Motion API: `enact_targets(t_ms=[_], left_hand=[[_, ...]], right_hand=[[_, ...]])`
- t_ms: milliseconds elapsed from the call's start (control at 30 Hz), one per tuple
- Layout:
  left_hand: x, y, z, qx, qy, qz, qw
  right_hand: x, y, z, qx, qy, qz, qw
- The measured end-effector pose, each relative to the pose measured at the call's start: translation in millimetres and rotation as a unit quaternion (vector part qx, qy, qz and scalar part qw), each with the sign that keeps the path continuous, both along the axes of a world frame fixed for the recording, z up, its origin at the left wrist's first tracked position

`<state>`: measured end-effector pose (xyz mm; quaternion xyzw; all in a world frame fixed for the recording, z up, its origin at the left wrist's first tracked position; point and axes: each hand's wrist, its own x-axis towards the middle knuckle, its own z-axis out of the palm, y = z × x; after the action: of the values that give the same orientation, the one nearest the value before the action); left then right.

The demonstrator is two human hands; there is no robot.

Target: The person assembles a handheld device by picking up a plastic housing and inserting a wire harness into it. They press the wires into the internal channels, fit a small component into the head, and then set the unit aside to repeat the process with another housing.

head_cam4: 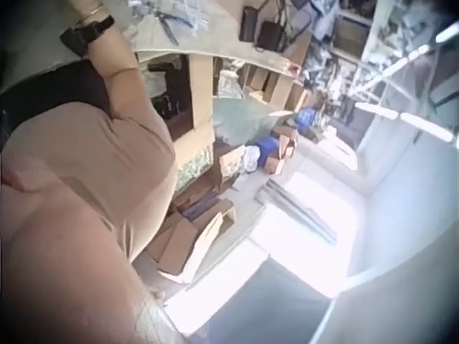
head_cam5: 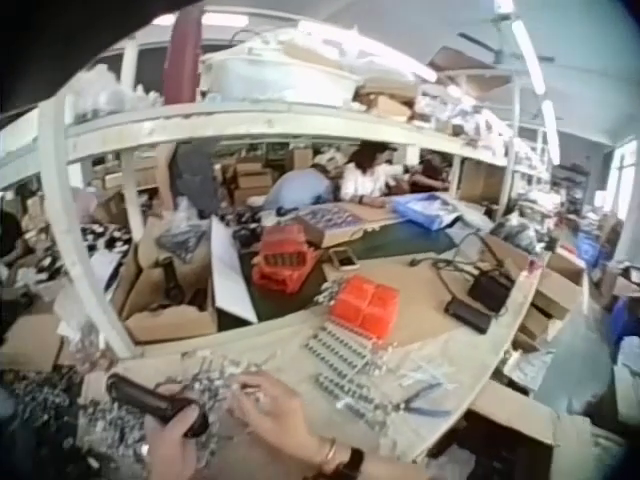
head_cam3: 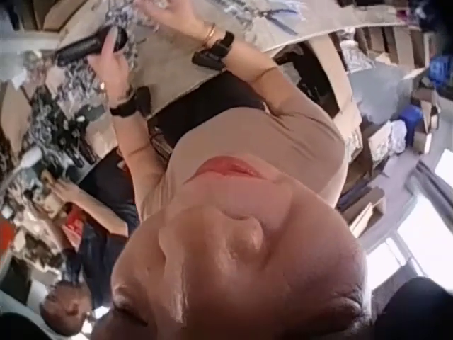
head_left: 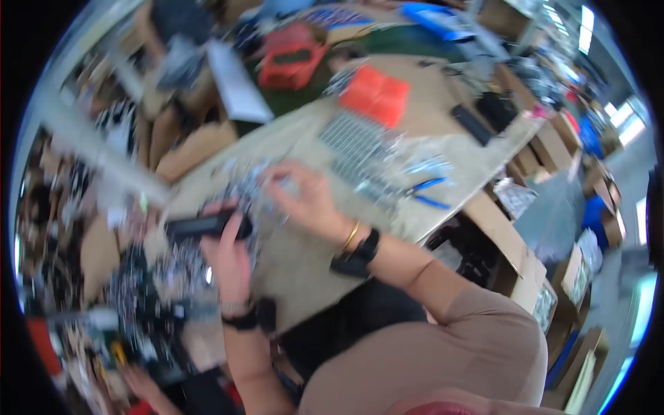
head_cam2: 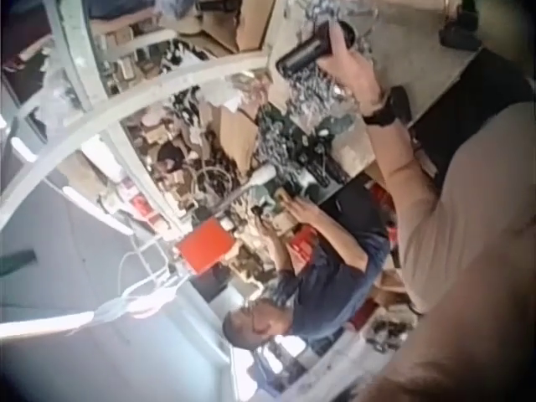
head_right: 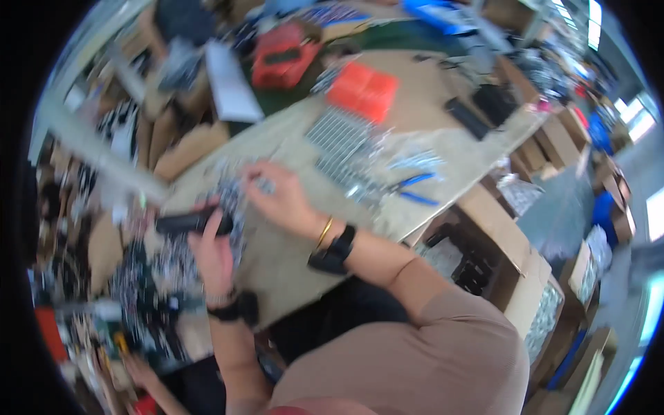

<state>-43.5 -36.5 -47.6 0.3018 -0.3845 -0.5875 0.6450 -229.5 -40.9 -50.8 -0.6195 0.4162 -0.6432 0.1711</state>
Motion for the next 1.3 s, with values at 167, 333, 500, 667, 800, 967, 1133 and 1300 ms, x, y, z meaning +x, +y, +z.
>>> enact_targets(t_ms=[167, 333, 500, 667, 800, 967, 1133, 1300], left_hand=[[10, -12, -9, 0.0, -0.011, 0.027, 1.0], [13, -1, -7, -0.04, -0.064, 0.078, 0.994], [12, -3, -5, -0.048, -0.092, 0.101, 0.989], [11, -8, -8, -0.062, -0.149, 0.133, 0.978], [24, -9, -23, -0.114, -0.255, 0.134, 0.951], [17, 4, -16, -0.174, -0.345, 0.124, 0.914], [10, 8, -12, -0.188, -0.456, 0.127, 0.861], [8, 3, -11, -0.122, -0.344, 0.067, 0.928]], right_hand=[[6, -5, 1, 0.011, -0.061, 0.099, 0.993], [14, -4, -6, -0.007, -0.013, 0.127, 0.992], [12, -5, -4, -0.027, 0.019, 0.121, 0.992], [6, -3, 5, -0.052, 0.046, 0.101, 0.992], [13, 0, -5, 0.016, 0.021, 0.111, 0.994], [6, -4, -13, 0.135, -0.164, 0.223, 0.952], [8, -2, -8, 0.16, -0.211, 0.318, 0.91], [-1, -10, -11, 0.172, -0.197, 0.304, 0.916]])
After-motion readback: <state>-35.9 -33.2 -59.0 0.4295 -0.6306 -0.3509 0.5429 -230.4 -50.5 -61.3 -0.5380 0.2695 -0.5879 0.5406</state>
